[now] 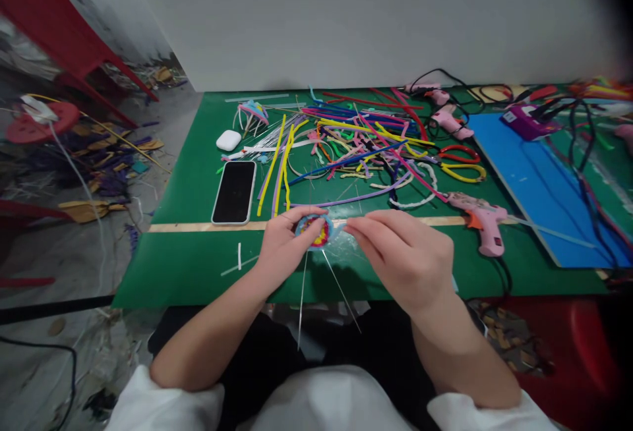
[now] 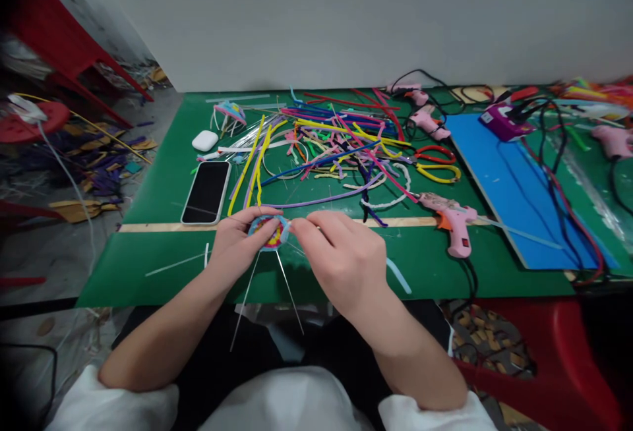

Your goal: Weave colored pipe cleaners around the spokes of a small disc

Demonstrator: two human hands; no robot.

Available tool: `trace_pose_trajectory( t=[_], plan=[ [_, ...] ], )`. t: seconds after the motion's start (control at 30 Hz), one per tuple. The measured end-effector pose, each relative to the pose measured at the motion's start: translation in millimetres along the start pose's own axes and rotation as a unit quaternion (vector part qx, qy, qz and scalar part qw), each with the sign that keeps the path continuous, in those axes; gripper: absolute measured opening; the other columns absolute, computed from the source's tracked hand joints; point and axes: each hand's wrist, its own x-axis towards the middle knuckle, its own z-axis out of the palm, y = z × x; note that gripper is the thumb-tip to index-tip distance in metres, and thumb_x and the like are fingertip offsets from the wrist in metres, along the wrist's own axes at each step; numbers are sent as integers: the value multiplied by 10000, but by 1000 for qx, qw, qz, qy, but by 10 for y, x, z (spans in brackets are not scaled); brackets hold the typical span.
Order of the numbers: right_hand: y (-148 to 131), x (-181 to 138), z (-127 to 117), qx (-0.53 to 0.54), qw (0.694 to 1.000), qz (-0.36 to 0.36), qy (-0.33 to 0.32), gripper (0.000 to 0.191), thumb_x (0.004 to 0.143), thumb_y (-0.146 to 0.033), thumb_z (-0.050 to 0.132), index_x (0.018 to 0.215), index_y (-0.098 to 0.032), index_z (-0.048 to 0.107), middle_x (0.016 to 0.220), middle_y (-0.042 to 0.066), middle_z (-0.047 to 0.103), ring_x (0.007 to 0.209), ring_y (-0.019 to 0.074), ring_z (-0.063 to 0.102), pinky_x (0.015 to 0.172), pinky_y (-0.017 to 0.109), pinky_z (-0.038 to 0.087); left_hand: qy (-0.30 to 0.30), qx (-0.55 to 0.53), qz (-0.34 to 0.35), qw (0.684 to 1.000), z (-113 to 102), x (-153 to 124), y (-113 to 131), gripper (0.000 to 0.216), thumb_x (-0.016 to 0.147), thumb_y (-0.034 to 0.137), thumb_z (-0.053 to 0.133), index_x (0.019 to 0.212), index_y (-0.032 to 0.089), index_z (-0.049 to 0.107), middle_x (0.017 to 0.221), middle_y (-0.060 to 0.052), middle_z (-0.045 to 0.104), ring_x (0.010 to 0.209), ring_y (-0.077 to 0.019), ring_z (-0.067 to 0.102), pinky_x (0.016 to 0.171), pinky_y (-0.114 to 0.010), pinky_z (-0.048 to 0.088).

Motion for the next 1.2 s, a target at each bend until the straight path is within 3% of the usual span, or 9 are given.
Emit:
trace_pose_trajectory(
  t=[0.23,0.5,0.63,0.8,0.87,0.97,1.07,1.2],
  plan=[
    [116,-48,-168,93,988,7,-125,226,825,-85,515,979,-220,610,928,17,656,746,112,621,638,208,465,-14,-120,-58,991,-46,92,-19,195,670,298,705,823,179,691,731,-14,671,613,-92,596,582,-194,476],
    [91,-53,-170,125,990,5,-72,201,839,-111,511,966,-225,616,901,17,690,800,124,648,694,216,500,-79,-284,-148,944,-98,95,77,209,621,270,736,785,165,660,624,-16,662,515,-107,605,463,-192,480],
    [100,-60,-139,176,977,-2,-122,198,835,-80,489,923,-203,616,852,13,684,769,114,639,679,207,489,-17,-338,-135,931,-134,66,169,212,604,275,741,770,183,646,610,-2,658,498,-103,606,436,-181,487],
    [87,-20,-21,207,958,23,-195,143,841,-98,484,864,-190,592,807,20,662,736,131,618,658,235,474,69,-309,-63,946,-108,26,175,226,614,280,743,788,176,642,739,-27,703,583,-126,653,547,-217,542],
    [51,11,63,218,958,49,-180,74,830,-154,534,891,-182,565,891,52,655,824,165,615,716,274,481,89,-275,-45,956,-77,16,146,233,634,289,732,816,173,644,839,-45,711,663,-146,671,609,-244,556],
    [-30,41,196,283,946,91,-130,222,788,-277,619,962,-183,519,1012,85,627,962,205,593,808,331,482,98,-234,-22,967,-36,8,98,237,660,306,714,844,170,652,871,-56,710,715,-159,673,639,-254,556],
    [-108,35,292,345,925,143,-71,244,793,-310,615,991,-196,526,969,55,644,900,174,622,779,297,498,109,-219,2,970,-22,2,66,212,680,298,700,852,181,660,824,-42,710,697,-148,667,622,-241,550],
    [-174,-1,379,336,929,151,-27,119,807,-297,597,879,-206,623,829,24,681,765,154,639,719,277,499,137,-198,20,970,-15,-5,38,191,689,282,692,851,184,662,878,-48,702,700,-142,663,622,-242,547]
  ],
)
